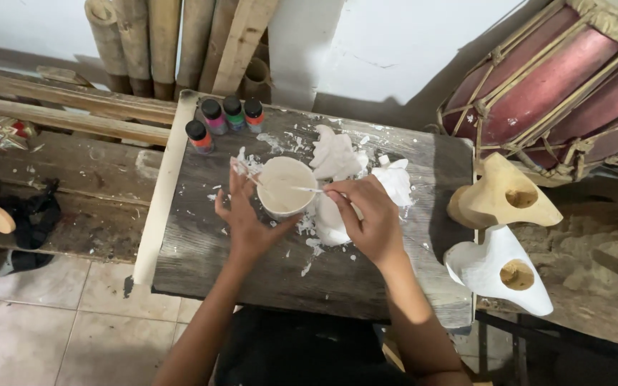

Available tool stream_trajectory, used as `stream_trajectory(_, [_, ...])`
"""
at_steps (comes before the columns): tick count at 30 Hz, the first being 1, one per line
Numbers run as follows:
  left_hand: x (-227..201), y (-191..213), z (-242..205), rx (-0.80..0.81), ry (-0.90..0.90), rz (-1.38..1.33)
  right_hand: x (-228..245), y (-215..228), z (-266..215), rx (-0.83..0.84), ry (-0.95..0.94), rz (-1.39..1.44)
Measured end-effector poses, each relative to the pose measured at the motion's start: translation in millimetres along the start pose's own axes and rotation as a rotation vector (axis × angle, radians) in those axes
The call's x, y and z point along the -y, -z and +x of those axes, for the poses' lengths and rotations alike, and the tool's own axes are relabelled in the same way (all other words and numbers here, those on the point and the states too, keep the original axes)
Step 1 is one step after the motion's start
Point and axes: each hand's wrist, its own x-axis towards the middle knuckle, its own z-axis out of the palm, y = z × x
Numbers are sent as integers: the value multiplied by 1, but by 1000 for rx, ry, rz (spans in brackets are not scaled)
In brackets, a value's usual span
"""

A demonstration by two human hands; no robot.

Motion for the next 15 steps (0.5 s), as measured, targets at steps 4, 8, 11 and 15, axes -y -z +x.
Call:
stream_trajectory(4, [-7,5,7,45,-60,-4,7,6,2,18,-38,-18])
stream_trajectory(8, [-8,3,13,-92,-307,33,14,10,-1,3,-76,-67])
stream_trajectory(11, [-18,5,21,-175,-442,86,20,7,-4,-19,-75,-102])
stream_trajectory(15, [-26,7,33,-230,-597,74,28,5,-7,-21,-47,-165])
